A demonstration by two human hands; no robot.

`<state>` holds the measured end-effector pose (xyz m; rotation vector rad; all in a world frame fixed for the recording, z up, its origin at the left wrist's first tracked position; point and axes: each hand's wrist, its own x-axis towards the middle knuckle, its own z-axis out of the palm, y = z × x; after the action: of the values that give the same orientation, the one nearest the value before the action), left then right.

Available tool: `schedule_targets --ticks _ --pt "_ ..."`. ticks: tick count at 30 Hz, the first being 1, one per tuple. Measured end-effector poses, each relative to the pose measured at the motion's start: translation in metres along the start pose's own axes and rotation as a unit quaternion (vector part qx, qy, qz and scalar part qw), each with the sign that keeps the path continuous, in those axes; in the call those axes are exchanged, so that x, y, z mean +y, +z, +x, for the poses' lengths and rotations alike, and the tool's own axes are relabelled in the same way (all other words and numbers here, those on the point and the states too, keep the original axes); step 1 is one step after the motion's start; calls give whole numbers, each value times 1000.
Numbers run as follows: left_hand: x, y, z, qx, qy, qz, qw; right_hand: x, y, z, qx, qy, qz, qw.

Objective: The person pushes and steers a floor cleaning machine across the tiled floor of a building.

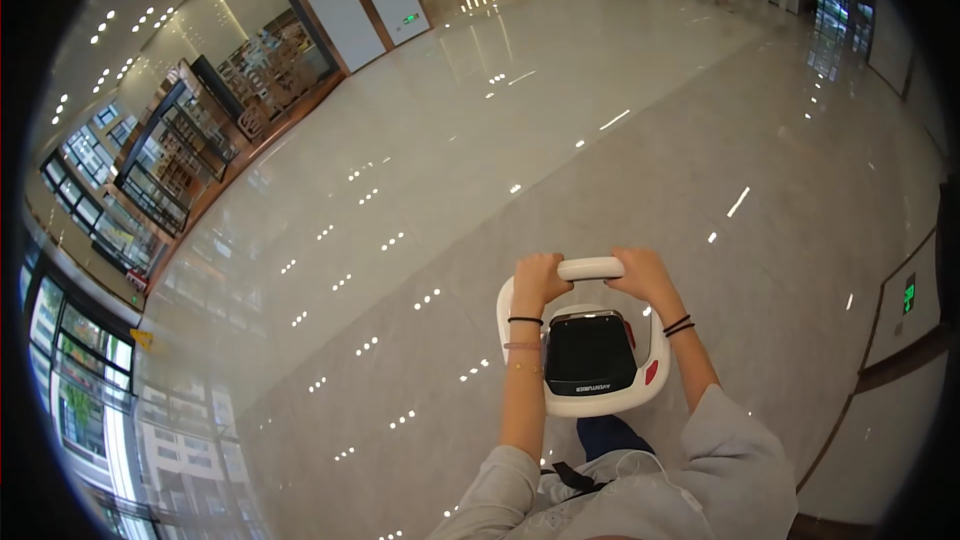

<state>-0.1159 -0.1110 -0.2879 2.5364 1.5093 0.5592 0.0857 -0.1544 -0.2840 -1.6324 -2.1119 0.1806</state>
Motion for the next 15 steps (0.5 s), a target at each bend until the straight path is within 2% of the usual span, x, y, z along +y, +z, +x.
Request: schedule_targets --ticks 3,6,9,11,13,15 --pt "4 8 1 3 3 -8 1000 4 1 -10 -18 47 8 999" --pt "6 5 -4 38 0 -12 999 0 4 -8 11 37 25 999" --pt "9 1 -7 30 -16 14 999 -4 -1 -8 -7 46 22 999" --pt "9 0 -5 24 -15 7 1000 -5 -3 -9 17 23 8 1000" --pt "9 0 -8 59 10 6 998 -6 -6 -10 26 25 -9 999" --pt "17 -9 -11 41 7 9 999 -9 -5 -18 33 26 -21 999"
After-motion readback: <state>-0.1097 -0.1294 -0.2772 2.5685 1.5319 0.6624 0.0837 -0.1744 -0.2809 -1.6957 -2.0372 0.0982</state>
